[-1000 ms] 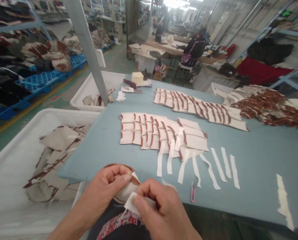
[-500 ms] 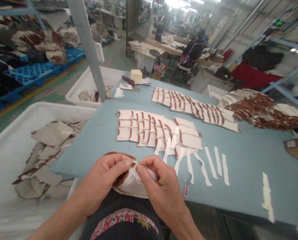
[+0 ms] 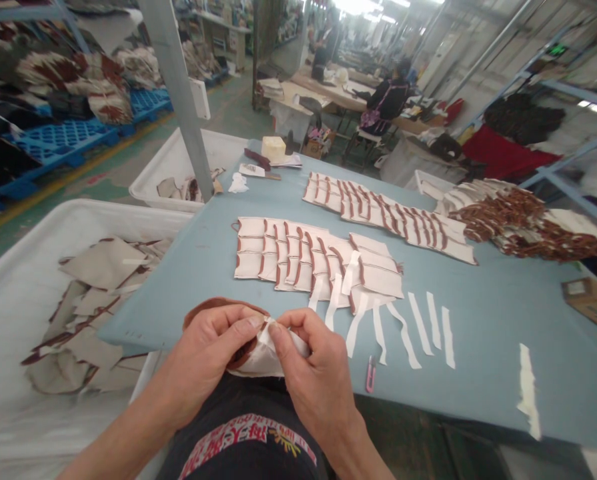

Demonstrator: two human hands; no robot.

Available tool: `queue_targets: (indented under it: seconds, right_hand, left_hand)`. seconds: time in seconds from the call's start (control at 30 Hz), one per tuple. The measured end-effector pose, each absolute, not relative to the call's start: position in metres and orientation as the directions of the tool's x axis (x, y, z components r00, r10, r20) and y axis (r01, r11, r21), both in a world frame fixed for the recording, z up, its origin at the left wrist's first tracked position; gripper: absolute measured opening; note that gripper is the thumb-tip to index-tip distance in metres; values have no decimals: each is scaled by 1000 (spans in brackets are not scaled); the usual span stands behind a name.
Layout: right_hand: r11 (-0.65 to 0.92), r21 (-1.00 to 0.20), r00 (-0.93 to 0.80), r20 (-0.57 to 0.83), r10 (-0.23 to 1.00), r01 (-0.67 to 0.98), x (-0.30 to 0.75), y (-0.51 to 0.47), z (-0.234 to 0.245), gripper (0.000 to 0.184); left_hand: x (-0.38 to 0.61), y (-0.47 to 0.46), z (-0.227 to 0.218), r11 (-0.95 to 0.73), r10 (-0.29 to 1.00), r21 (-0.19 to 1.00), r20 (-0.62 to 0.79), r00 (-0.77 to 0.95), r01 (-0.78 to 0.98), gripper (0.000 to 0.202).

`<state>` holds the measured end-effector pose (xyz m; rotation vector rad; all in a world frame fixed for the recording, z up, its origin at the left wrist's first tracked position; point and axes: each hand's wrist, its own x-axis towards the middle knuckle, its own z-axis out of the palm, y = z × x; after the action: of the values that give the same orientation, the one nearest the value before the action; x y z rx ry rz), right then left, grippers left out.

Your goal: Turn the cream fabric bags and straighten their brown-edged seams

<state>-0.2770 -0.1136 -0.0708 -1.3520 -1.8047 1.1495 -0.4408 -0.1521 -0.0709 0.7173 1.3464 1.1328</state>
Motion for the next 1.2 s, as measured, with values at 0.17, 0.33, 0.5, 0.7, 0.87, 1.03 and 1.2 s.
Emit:
queue_targets:
  seconds: [0.17,0.33,0.5,0.7,0.87,1.03,1.2]
  right_hand:
    - [137,-887,-261,19,965,441,-281,-113,-78,26]
    - [85,-903,-226,-14,974,420,-285,-113,-83,26]
    - [-86,-958,-262,-161,952,275,-286,-111,-84,30]
    - [-382,-920,-513,-371,774,89,-286,-97,-89,38]
    - [-426,-889,-605,-434,667,167,-283,-82,-101,37]
    - [-125,-927,-633,-336,698,354,-278,-67,-103,34]
    - [134,-861,-596,-219,773,491,-271,-64,-87,31]
  left_hand:
    - [-443,-153,-71,295,937,947,-312,-155,-124,37]
    - [-442,-155,-73,305,937,948,-315,-148,-88,26]
    - [-435,-158,-74,252,935,968,-246,-256,-10,16]
    - [-429,-162,-76,223,919,956,-140,-370,191,12]
    - [-433,-160,-79,222,930,944,-130,-344,244,12]
    - [-436,-152,-72,237,934,940,-150,-324,245,14]
    - [-440,-144,-68,259,931,957,-210,-299,133,18]
